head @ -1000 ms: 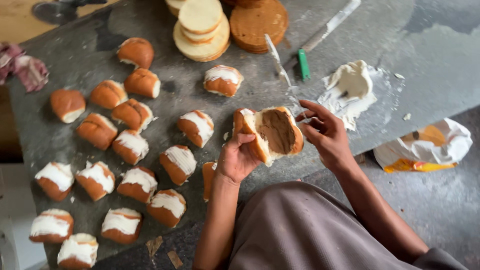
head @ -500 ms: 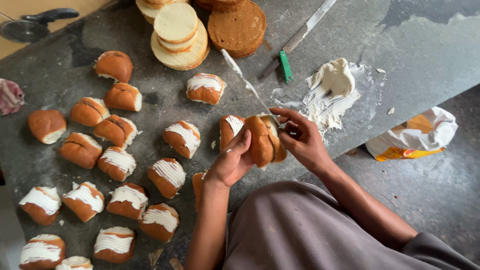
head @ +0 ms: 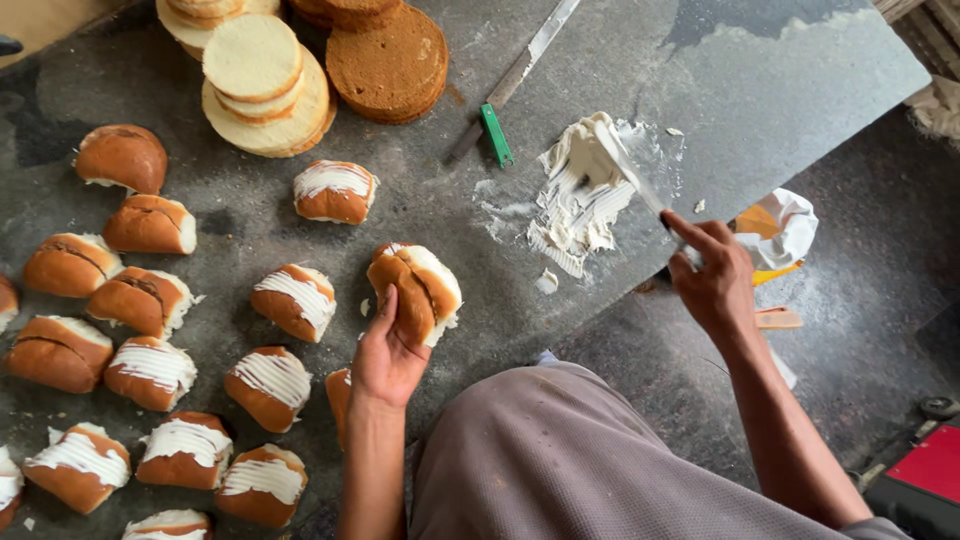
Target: The person spreads cream inside sliced buns using a knife and places them on the counter.
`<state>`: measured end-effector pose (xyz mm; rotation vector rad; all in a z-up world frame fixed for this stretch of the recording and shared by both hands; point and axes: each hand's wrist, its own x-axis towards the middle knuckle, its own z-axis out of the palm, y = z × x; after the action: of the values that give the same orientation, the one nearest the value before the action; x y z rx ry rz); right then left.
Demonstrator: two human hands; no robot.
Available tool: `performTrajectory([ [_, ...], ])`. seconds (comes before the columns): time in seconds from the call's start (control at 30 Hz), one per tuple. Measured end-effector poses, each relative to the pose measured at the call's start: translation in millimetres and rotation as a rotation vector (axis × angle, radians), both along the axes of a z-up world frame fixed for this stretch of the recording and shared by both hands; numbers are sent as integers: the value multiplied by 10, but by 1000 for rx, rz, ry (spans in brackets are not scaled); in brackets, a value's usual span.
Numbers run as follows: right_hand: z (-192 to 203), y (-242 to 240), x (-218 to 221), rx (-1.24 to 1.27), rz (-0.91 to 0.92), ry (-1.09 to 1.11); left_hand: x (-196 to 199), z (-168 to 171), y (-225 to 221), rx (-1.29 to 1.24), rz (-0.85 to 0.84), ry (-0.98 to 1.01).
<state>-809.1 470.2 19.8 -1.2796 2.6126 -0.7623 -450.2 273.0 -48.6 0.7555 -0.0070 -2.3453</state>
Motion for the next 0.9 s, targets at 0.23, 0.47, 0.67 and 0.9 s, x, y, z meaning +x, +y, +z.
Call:
performTrajectory([
  [0.23,-1024,278,-184,-16,-24,121,-139,227,26,-193,-103,48],
  [0.47,-1360,388,23,-79,-144,-533,-195,267,-24,-271,-130,33],
  [0.67,-950,245,506,-82,-131,-1230,-267,133,-174,-262,-100,41],
  [0.9,-569,-218,1044,-185,-27,-1162,-209,620,-12,-46,40,676],
])
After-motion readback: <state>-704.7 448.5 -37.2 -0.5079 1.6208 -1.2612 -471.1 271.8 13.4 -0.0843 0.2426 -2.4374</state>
